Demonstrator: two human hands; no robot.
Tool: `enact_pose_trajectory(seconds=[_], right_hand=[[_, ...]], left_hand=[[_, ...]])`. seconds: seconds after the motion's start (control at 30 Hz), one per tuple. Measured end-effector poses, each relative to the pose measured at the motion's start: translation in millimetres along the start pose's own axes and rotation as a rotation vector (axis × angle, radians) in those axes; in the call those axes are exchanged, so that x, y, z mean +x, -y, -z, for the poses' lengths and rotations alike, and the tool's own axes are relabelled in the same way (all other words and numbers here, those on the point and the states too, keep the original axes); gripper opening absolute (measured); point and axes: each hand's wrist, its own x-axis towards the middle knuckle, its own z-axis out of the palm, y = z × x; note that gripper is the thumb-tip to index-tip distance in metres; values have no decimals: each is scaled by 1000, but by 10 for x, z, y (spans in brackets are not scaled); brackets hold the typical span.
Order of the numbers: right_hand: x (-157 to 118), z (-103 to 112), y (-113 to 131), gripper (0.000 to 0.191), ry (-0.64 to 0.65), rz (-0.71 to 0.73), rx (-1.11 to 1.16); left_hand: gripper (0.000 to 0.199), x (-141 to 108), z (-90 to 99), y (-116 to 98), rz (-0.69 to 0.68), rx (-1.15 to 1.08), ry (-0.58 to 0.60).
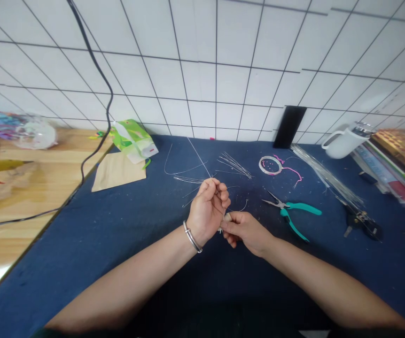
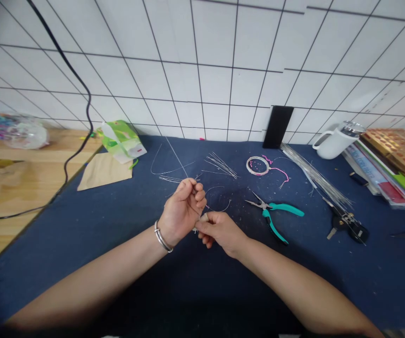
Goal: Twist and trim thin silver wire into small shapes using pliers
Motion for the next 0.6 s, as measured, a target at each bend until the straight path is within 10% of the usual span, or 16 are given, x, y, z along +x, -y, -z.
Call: enact_pose_trajectory(seconds=[0.6], right_hand=[[-108,112,200,22,-76,137,70]], left_hand=[[27,18,60,19,278,291,171]])
